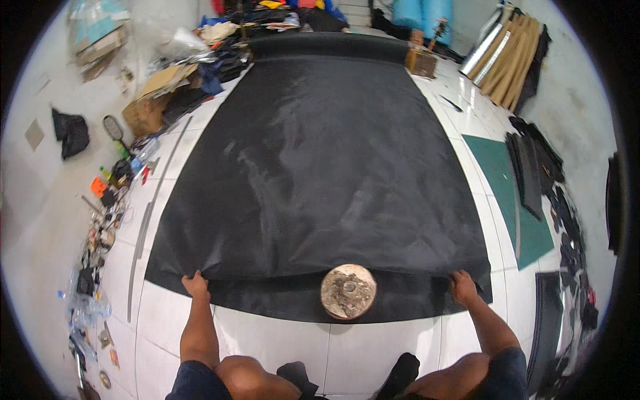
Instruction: The person spreads a large black sheet of fabric on the floor, smooths it out, and uses scissors to cut it into a rectangular shape. They then lift the cut piece and set it aside.
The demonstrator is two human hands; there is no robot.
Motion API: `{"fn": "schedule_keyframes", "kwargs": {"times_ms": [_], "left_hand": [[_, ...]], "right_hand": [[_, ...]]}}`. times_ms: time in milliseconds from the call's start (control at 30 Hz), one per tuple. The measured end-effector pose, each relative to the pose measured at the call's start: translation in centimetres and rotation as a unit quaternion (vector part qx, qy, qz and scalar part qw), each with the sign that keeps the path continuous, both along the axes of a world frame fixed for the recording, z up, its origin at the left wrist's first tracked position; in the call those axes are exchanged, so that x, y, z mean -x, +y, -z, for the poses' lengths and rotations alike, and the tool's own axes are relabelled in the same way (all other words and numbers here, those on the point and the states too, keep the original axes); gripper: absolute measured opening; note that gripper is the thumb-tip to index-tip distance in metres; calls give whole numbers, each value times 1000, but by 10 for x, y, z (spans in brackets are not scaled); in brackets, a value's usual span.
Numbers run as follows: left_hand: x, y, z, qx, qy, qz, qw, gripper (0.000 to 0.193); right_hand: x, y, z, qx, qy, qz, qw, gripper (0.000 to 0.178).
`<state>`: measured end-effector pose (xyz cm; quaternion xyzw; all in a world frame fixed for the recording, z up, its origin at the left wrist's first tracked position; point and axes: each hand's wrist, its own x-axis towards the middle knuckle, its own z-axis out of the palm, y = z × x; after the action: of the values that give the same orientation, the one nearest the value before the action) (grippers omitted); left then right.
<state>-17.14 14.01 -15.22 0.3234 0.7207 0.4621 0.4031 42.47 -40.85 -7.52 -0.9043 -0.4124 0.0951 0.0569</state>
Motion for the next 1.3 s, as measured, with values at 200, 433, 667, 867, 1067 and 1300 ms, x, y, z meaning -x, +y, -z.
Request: {"fn": "schedule_keyframes", "kwargs": {"times_ms": [200,433,667,867,1067,1300], "left_hand": [[-32,-59,-9,112,-297,152,936,58],[-82,-92,-28,264,-250,309,879,56],[-72,-93,-3,292,-301,434,798,39],[-67,-92,-10,276,-214,358,866,28],[-65,-111,21,276,-214,323,880,39],[-40,-96,39,275,-186,357,873,47]], "right_hand": [[37,61,-69,186,-58,-31,980,52],[194,193,-108,-88,67,-338,935,53],[197,228,-62,54,76,-350,932,60],[223,190,-77,-121,62,-454,881,31],[250,132,-100,-31,136,-436,889,40],[267,87,-99,109,239,-412,872,41]]}}
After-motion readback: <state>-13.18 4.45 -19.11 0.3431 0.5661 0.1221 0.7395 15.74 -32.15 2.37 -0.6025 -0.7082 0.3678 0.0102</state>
